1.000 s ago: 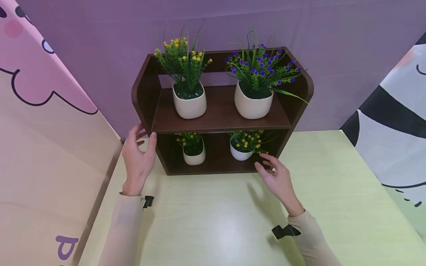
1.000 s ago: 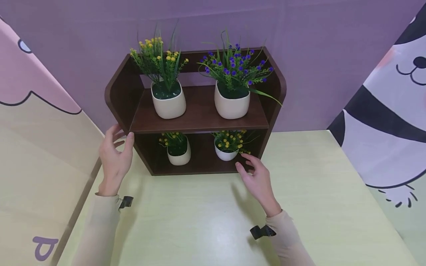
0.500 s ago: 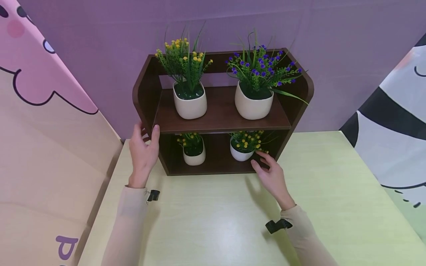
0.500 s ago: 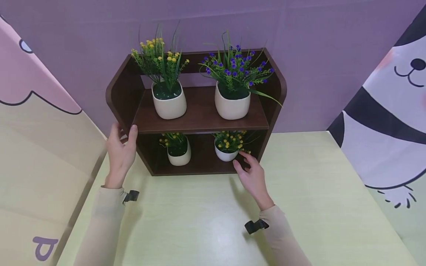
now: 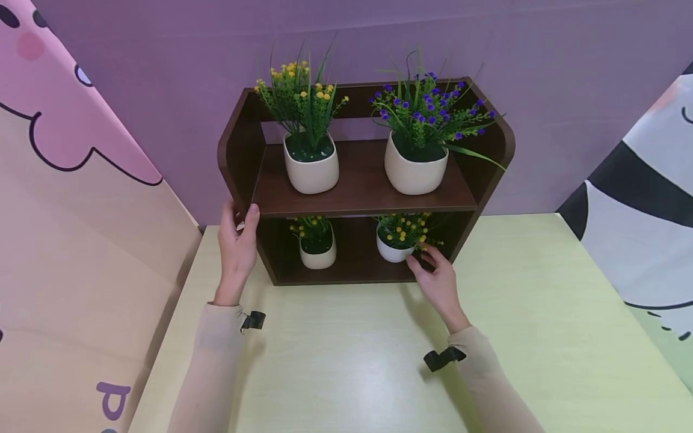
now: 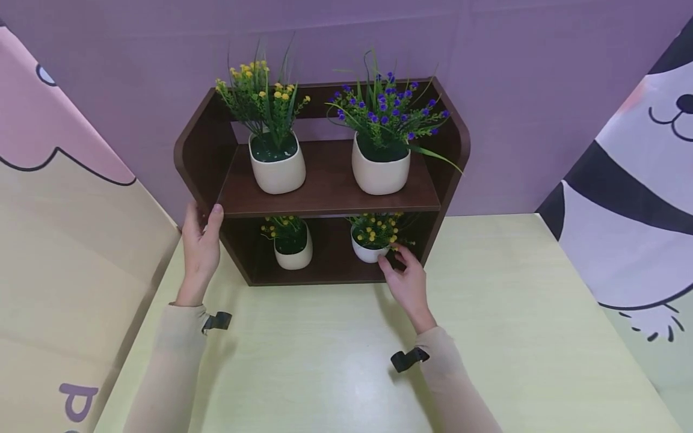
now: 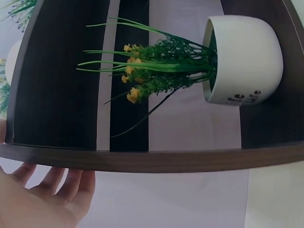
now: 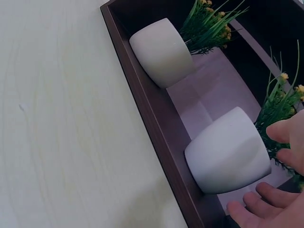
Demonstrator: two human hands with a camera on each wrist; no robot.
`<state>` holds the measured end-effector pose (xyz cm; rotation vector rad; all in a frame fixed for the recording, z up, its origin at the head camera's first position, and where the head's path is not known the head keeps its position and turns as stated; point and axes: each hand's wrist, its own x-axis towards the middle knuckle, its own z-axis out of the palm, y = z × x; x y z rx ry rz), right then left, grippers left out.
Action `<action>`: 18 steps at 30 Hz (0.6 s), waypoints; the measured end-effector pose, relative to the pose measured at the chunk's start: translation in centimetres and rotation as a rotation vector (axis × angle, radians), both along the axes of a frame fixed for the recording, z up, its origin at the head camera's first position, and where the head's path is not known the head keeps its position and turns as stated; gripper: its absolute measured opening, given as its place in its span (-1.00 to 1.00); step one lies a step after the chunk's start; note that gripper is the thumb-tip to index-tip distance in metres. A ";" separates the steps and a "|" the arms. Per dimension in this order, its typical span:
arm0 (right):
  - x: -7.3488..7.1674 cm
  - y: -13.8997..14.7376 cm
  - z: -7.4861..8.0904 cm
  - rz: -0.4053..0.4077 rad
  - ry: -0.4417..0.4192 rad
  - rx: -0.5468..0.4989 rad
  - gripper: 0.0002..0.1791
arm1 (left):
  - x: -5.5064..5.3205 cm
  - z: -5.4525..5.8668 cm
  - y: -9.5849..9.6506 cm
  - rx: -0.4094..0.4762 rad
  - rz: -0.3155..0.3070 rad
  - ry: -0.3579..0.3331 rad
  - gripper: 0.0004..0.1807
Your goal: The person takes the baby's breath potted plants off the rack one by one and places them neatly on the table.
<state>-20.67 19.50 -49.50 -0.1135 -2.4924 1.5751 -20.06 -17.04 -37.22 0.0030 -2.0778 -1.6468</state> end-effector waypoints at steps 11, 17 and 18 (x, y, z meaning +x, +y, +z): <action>-1.4 -0.4 -1.0 -0.010 0.017 -0.008 -0.36 | -1.8 -2.3 -1.3 0.146 -0.088 0.008 -0.57; -2.3 -0.9 -1.9 -0.064 0.102 -0.019 -0.35 | -1.8 -2.2 -1.4 0.195 -0.113 0.006 -0.62; -2.4 -0.9 -2.0 -0.074 0.116 -0.020 -0.34 | -1.9 -2.2 -1.4 0.200 -0.115 0.008 -0.62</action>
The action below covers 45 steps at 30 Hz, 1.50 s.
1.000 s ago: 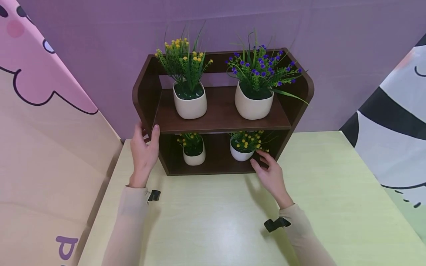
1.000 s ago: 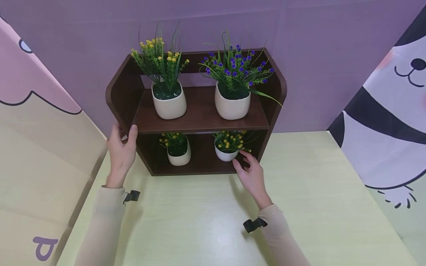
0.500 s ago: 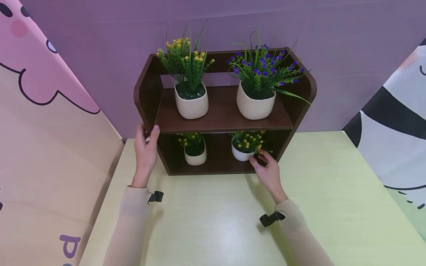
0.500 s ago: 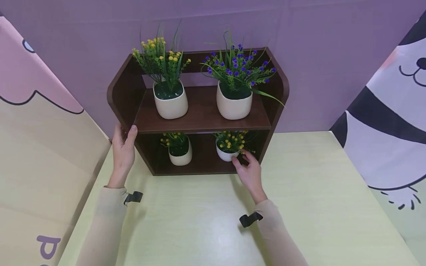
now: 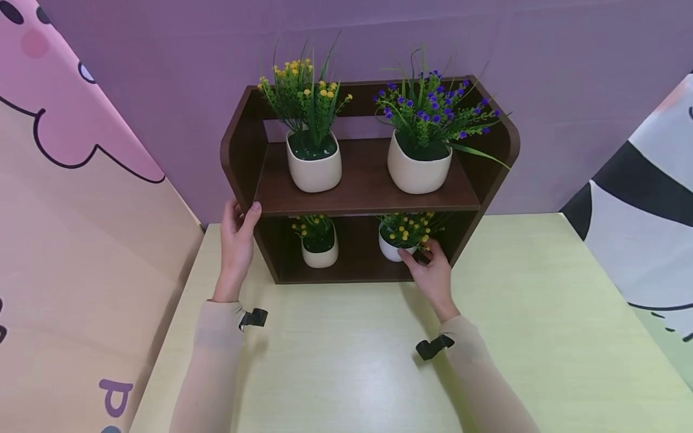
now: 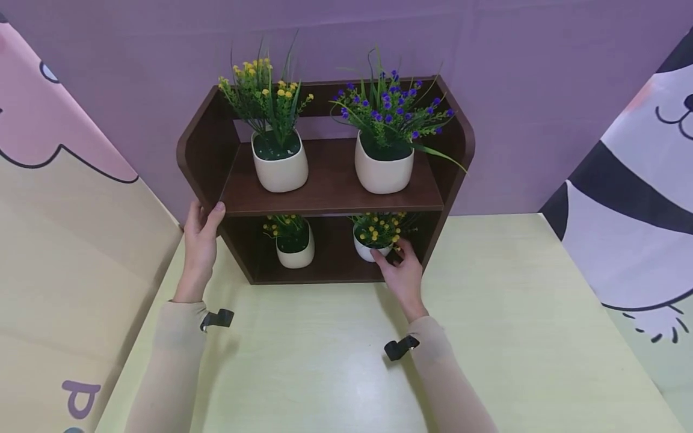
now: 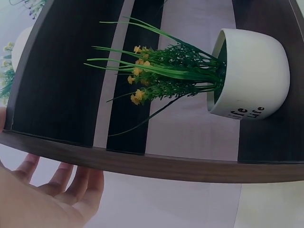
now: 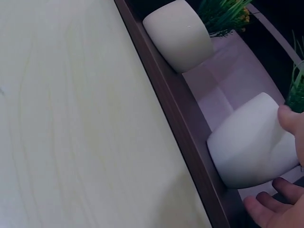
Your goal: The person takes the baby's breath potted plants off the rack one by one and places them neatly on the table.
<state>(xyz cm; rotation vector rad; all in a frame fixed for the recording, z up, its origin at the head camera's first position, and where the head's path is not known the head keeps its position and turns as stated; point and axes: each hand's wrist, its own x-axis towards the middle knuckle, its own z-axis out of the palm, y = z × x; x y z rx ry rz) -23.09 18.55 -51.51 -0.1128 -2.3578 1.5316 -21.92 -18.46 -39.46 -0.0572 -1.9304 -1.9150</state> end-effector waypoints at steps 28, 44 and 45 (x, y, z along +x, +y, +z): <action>0.3 -0.8 -0.7 -0.037 0.025 -0.097 -0.27 | -0.1 -0.1 -0.1 0.012 -0.023 -0.003 -0.63; 2.6 -0.2 -0.5 -0.034 0.007 -0.063 -0.32 | 0.1 0.0 -0.2 0.000 -0.027 -0.007 -0.62; 2.8 -0.1 -0.5 -0.032 0.008 -0.059 -0.34 | 0.1 0.0 -0.2 0.000 -0.028 -0.009 -0.62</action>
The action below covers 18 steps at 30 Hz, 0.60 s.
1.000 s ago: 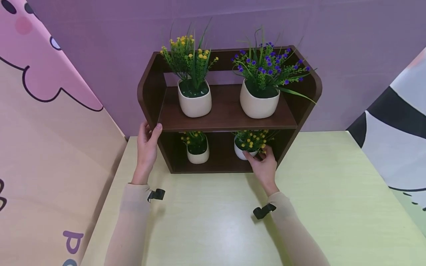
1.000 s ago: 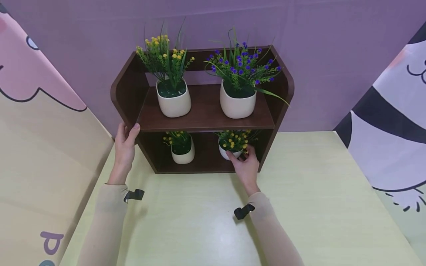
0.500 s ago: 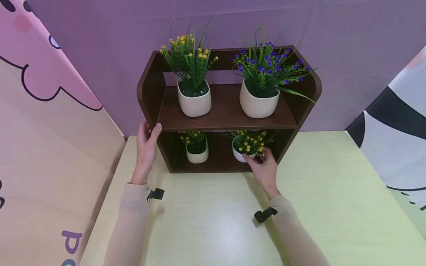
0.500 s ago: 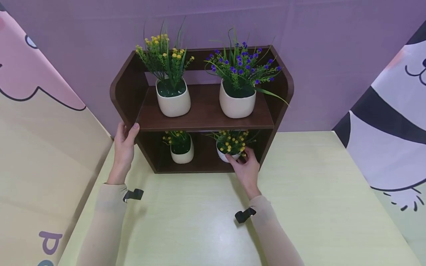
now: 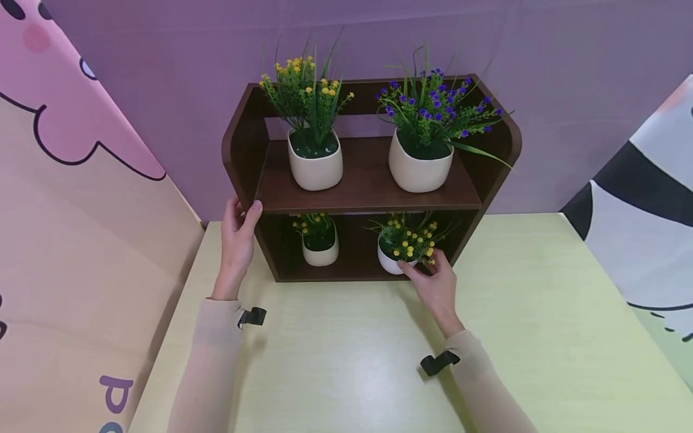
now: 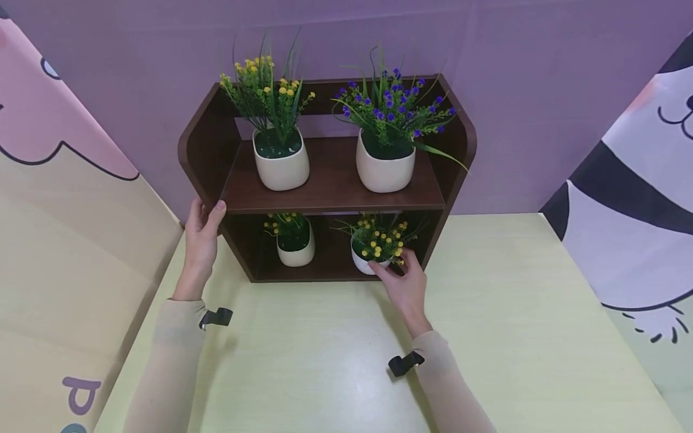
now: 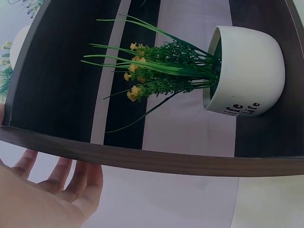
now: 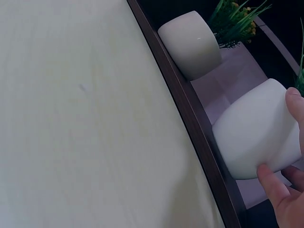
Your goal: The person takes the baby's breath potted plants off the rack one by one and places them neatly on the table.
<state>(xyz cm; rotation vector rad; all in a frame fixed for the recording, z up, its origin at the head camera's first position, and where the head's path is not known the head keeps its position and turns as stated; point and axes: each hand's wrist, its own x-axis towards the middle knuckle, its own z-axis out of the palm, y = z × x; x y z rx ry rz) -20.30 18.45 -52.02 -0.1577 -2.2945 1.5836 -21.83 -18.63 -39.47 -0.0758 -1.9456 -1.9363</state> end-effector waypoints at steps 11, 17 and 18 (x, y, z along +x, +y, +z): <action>2.1 0.9 1.0 0.077 -0.007 -0.021 -0.43 | 0.1 0.0 -0.1 -0.022 0.008 -0.013 -0.59; 4.4 0.6 4.1 0.095 -0.052 -0.008 -0.48 | 0.1 0.1 0.0 -0.021 0.002 -0.005 -0.60; 4.7 0.6 4.5 0.090 -0.055 0.006 -0.48 | 0.1 0.1 0.0 -0.020 0.001 -0.005 -0.60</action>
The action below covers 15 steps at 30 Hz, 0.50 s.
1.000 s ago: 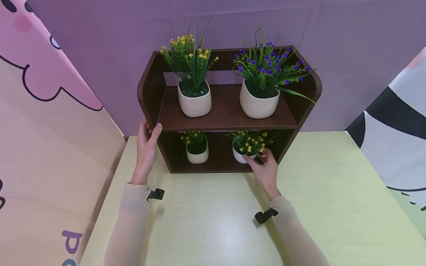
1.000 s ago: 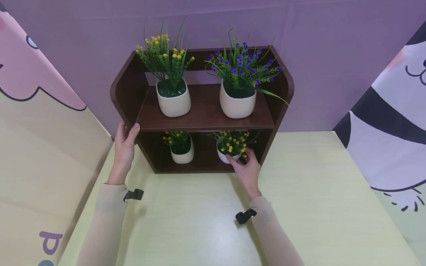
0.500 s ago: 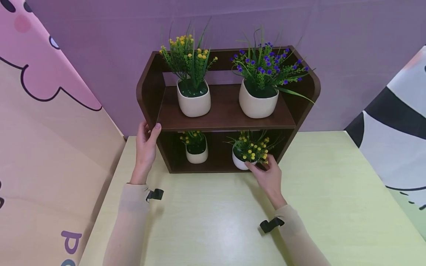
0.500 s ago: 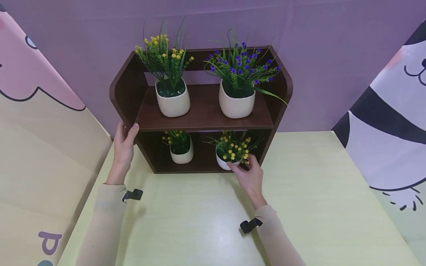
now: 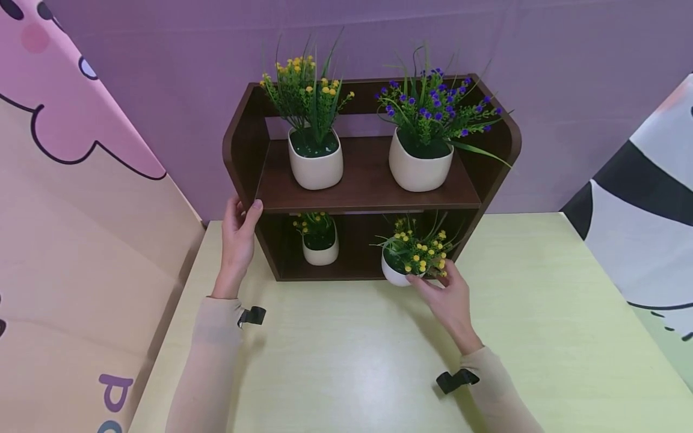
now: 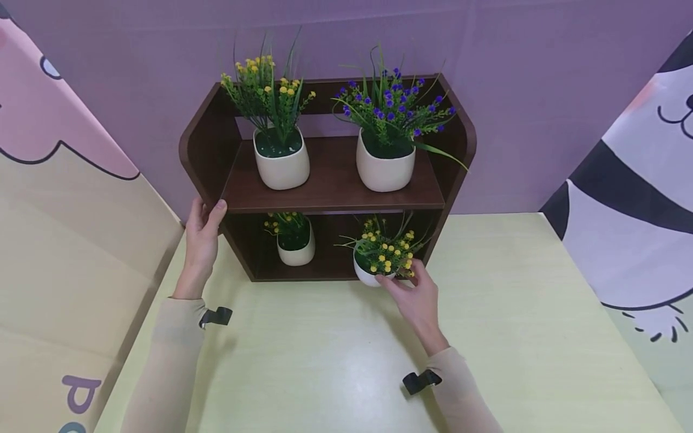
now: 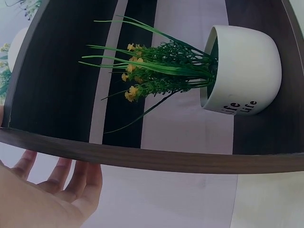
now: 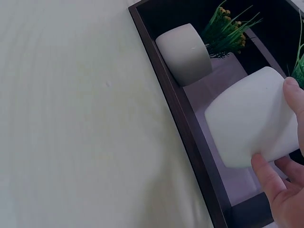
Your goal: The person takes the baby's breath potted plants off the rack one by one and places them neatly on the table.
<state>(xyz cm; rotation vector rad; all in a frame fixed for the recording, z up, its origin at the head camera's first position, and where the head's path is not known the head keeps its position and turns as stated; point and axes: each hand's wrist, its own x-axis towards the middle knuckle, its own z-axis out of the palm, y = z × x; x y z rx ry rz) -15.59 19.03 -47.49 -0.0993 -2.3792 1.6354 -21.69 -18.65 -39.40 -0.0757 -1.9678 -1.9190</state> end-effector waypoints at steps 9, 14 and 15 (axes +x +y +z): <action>1.5 1.0 0.2 -0.010 -0.023 -0.075 -0.45 | -0.1 0.0 -0.1 -0.009 -0.005 -0.005 -0.57; 2.2 1.8 0.0 -0.021 -0.036 -0.059 -0.42 | 0.0 0.0 0.0 -0.008 -0.006 -0.009 -0.58; 2.4 2.0 0.0 -0.024 -0.034 -0.055 -0.42 | 0.0 0.0 0.0 -0.008 -0.006 -0.009 -0.58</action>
